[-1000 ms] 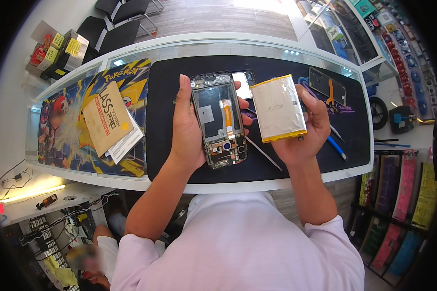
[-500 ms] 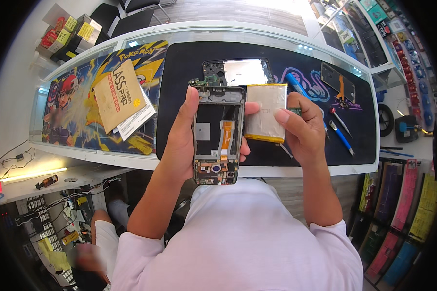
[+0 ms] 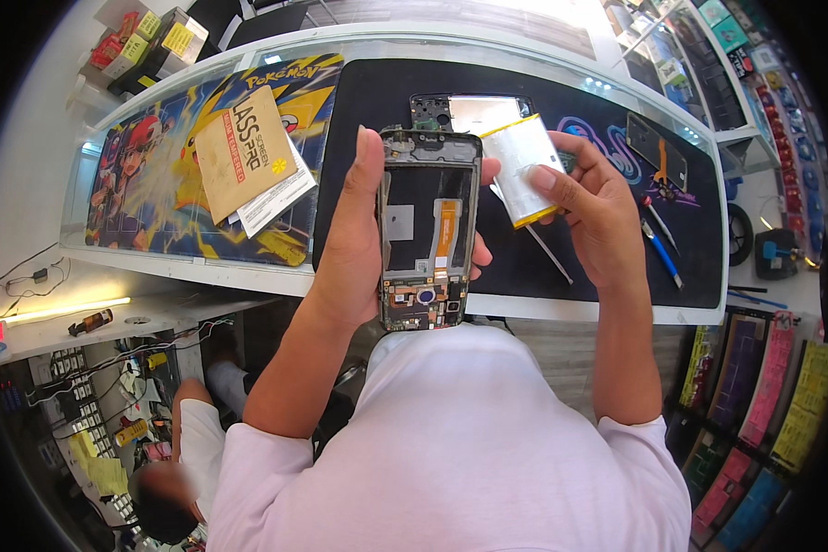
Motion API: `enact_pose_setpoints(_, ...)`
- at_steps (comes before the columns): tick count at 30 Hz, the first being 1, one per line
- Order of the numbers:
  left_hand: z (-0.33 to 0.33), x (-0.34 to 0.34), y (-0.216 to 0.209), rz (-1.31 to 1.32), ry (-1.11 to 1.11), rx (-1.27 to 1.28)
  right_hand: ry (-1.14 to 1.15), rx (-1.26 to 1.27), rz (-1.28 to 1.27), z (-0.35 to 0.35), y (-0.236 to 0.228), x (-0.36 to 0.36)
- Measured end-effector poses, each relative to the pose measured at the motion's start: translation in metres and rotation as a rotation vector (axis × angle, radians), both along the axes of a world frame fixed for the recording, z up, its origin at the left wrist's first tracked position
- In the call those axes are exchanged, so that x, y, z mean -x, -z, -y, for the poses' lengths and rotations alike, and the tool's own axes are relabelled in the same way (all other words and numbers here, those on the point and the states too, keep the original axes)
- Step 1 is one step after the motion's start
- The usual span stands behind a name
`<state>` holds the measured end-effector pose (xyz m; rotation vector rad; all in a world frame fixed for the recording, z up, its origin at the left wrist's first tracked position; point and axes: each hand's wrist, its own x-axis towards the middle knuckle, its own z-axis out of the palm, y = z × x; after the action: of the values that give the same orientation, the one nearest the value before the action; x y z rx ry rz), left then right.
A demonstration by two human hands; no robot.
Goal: The person uses a blue plastic pry tool and tweezers to disconnect ribbon cables and remove the battery and logic board from a smartphone. They place the removed components on the workbench and continue to detach internal parts.
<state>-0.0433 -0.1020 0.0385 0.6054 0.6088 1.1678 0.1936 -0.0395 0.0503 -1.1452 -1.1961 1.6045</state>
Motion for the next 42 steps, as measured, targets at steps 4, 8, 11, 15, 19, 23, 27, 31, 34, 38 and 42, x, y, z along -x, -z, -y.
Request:
enact_pose_setpoints(4, -0.003, 0.019, 0.007, 0.151, -0.095, -0.010, -0.016, -0.086, 0.297, 0.002, 0.001, 0.000)
enact_pose_setpoints(8, 0.001, 0.034, 0.013, 0.229, -0.210, -0.033, -0.295, -0.019, 0.494, 0.011, 0.011, 0.021)
enact_pose_setpoints(11, 0.004, 0.036, 0.017, 0.252, -0.297, -0.048, -0.343, -0.172, 0.713, 0.017, 0.014, 0.036)
enact_pose_setpoints(15, 0.004, 0.035, 0.020, 0.325, -0.362, -0.120, -0.218, -0.638, 1.030, 0.029, 0.006, 0.042)
enact_pose_setpoints(19, 0.000, 0.028, 0.014, 0.307, -0.451, -0.219, -0.172, -0.628, 0.892, 0.034, -0.012, 0.037)
enact_pose_setpoints(23, -0.008, 0.001, 0.001, 0.227, -0.627, -0.287, -0.303, 0.055, 0.146, 0.047, -0.009, 0.053)
enact_pose_setpoints(27, -0.008, -0.022, -0.007, 0.270, -0.578, -0.366, -0.120, 0.064, -0.349, 0.061, 0.016, 0.067)
enact_pose_setpoints(31, 0.008, -0.018, -0.003, 0.395, -0.300, -0.295, -0.028, 0.003, -0.292, 0.033, 0.012, 0.032)
enact_pose_setpoints(34, 0.014, -0.005, 0.007, 0.509, 0.029, -0.117, -0.127, -0.092, -0.059, 0.006, -0.015, -0.004)
enact_pose_setpoints(38, 0.001, -0.005, 0.022, 0.566, 0.394, 0.071, -0.405, -0.198, 0.309, -0.025, -0.044, -0.023)
enact_pose_setpoints(42, -0.014, -0.021, 0.028, 0.481, 0.430, 0.054, -0.367, -0.434, 0.491, -0.039, -0.040, -0.009)
